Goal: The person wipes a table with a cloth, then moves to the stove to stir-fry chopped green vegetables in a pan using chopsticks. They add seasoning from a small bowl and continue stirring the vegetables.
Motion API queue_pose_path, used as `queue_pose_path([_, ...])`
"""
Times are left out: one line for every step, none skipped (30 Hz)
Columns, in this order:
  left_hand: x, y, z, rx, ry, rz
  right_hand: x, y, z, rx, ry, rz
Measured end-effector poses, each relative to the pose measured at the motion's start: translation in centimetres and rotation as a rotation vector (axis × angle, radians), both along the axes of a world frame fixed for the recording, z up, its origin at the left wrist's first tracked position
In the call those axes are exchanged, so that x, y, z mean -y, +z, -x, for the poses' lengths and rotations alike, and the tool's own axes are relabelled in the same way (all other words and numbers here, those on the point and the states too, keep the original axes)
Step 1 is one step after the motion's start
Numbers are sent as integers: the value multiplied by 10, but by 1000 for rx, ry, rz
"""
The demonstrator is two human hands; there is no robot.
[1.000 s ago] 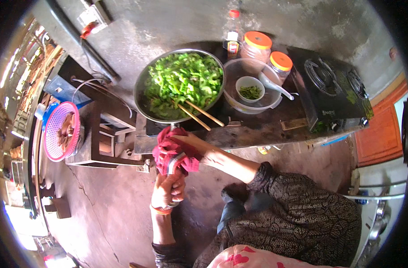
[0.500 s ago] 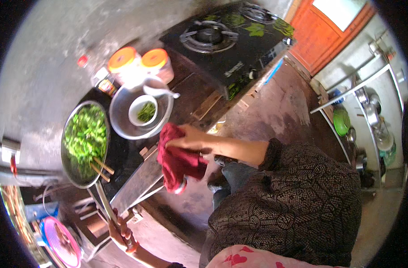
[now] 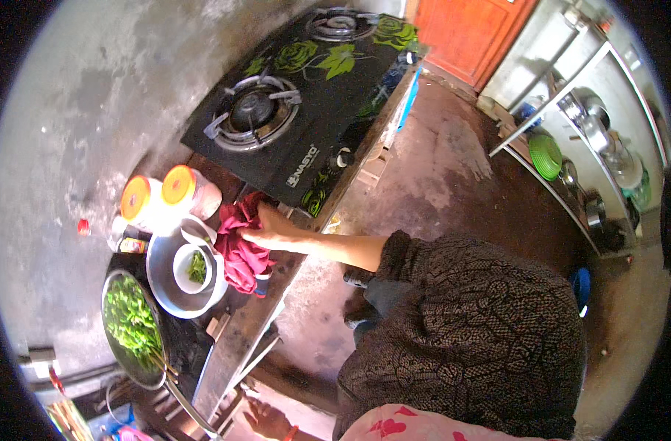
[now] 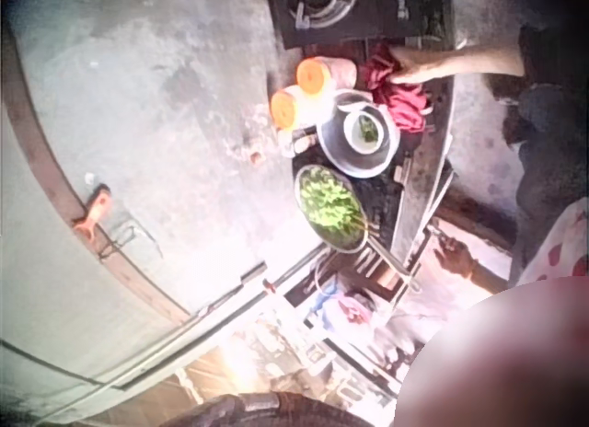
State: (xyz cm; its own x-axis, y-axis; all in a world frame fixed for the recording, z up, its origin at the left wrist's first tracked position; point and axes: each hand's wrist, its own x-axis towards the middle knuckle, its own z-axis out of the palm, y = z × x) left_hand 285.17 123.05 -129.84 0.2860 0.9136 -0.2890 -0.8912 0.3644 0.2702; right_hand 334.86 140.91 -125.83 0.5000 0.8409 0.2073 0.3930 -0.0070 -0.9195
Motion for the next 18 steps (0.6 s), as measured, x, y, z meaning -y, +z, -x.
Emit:
queue_pose_path([3,2,-20,-152,131,163,9,0,-5,-45,90,69])
queue_pose_path([-2,7,-36,-299,262,332,17,0,-12,-78,165,116])
queue_pose_path([8,5,-58,-877,283,-20,26,0,-16,17,233,177])
queue_pose_path([5,9,-73,-896,253,-18,35,1,-21,124,270,246])
queue_pose_path([1,14,-87,-687,240,47,44,2,-24,224,327,210])
queue_pose_path([-8,18,-101,-559,193,13,54,5,-29,313,300,183])
queue_pose_path([-10,24,-115,-543,129,27,61,10,-34,315,338,98])
queue_pose_path([-12,32,-128,-630,101,14,67,16,-33,377,393,163])
queue_pose_path([-18,39,-144,-712,107,-86,73,25,-37,406,443,240])
queue_pose_path([-23,49,-156,-674,67,-57,82,36,-42,496,519,213])
queue_pose_path([-25,59,-169,-792,67,-67,85,46,-42,534,545,132])
queue_pose_path([-31,69,-181,-839,68,-52,87,55,-40,554,542,41])
queue_pose_path([-36,78,-192,-852,79,-57,87,66,-43,578,584,122])
queue_pose_path([-41,86,-202,-873,99,-58,86,75,-47,604,614,233])
queue_pose_path([-49,92,-209,-922,121,-36,80,80,-47,709,596,246])
queue_pose_path([-60,96,-216,-1034,157,-168,74,84,-46,513,506,109])
queue_pose_path([-74,98,-221,-1180,199,-236,66,87,-48,478,495,1])
queue_pose_path([-91,98,-224,-1314,235,-272,58,88,-48,446,483,-33])
